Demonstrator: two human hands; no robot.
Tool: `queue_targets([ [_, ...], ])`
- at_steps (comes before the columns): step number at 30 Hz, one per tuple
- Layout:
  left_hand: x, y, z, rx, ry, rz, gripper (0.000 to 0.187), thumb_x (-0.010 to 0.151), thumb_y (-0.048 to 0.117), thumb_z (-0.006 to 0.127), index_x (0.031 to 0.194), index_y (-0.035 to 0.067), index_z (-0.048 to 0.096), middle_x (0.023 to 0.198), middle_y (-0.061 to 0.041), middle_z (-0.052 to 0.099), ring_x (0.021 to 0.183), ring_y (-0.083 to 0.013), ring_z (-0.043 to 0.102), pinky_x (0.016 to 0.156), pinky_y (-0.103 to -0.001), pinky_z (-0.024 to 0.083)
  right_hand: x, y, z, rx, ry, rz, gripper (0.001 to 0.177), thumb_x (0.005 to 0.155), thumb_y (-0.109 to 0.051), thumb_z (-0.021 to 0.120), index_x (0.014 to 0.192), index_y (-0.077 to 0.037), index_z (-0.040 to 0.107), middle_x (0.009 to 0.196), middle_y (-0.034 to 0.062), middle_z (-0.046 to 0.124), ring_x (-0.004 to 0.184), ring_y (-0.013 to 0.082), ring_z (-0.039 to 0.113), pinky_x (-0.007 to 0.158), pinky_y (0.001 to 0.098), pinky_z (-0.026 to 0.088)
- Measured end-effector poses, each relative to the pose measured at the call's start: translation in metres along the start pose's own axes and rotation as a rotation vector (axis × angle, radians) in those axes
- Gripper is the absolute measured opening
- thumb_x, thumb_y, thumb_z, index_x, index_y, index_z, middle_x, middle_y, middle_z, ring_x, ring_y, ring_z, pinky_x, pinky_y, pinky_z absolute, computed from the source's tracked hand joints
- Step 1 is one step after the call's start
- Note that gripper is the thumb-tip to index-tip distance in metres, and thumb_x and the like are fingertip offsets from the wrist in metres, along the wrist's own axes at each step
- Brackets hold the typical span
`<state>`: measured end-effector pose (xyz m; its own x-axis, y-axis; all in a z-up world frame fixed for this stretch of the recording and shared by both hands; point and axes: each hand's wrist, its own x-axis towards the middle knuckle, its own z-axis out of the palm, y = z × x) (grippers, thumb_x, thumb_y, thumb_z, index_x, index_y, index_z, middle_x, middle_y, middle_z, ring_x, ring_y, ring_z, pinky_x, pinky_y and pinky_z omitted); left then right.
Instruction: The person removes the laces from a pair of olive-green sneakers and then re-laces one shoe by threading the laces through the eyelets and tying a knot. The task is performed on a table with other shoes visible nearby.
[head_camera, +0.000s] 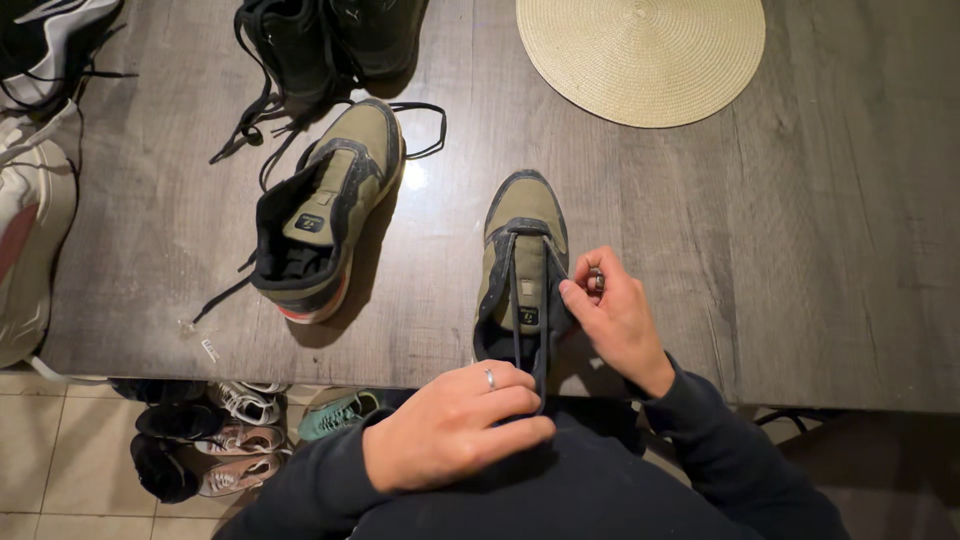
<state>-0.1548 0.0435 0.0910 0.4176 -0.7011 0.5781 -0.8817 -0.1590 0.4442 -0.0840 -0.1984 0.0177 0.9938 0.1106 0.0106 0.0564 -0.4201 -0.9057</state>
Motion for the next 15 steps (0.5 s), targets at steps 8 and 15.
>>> queue_targets([
  [8, 0.004, 0.003, -0.004, 0.062, 0.043, -0.001, 0.031, 0.084, 0.011, 0.066, 0.114, 0.0, 0.065, 0.106, -0.012, 0.062, 0.106, -0.0297, 0.065, 0.093, -0.039, 0.056, -0.001, -0.035, -0.001, -0.366, -0.037, -0.555, 0.035, 0.082, -0.01, 0.076, 0.116, -0.007, 0.068, 0.083, 0.0104, 0.057, 0.072, 0.0257, 0.056, 0.065, 0.0369, 0.049],
  [15, 0.006, 0.002, 0.014, 0.01, -0.023, 0.057, 0.027, 0.088, 0.01, 0.066, 0.114, 0.001, 0.065, 0.103, -0.011, 0.061, 0.102, -0.0295, 0.064, 0.091, -0.039, 0.054, 0.01, -0.053, 0.002, -0.473, -0.159, -0.782, 0.039, 0.083, -0.007, 0.073, 0.122, -0.008, 0.073, 0.085, 0.0099, 0.057, 0.08, 0.0283, 0.057, 0.07, 0.0385, 0.05],
])
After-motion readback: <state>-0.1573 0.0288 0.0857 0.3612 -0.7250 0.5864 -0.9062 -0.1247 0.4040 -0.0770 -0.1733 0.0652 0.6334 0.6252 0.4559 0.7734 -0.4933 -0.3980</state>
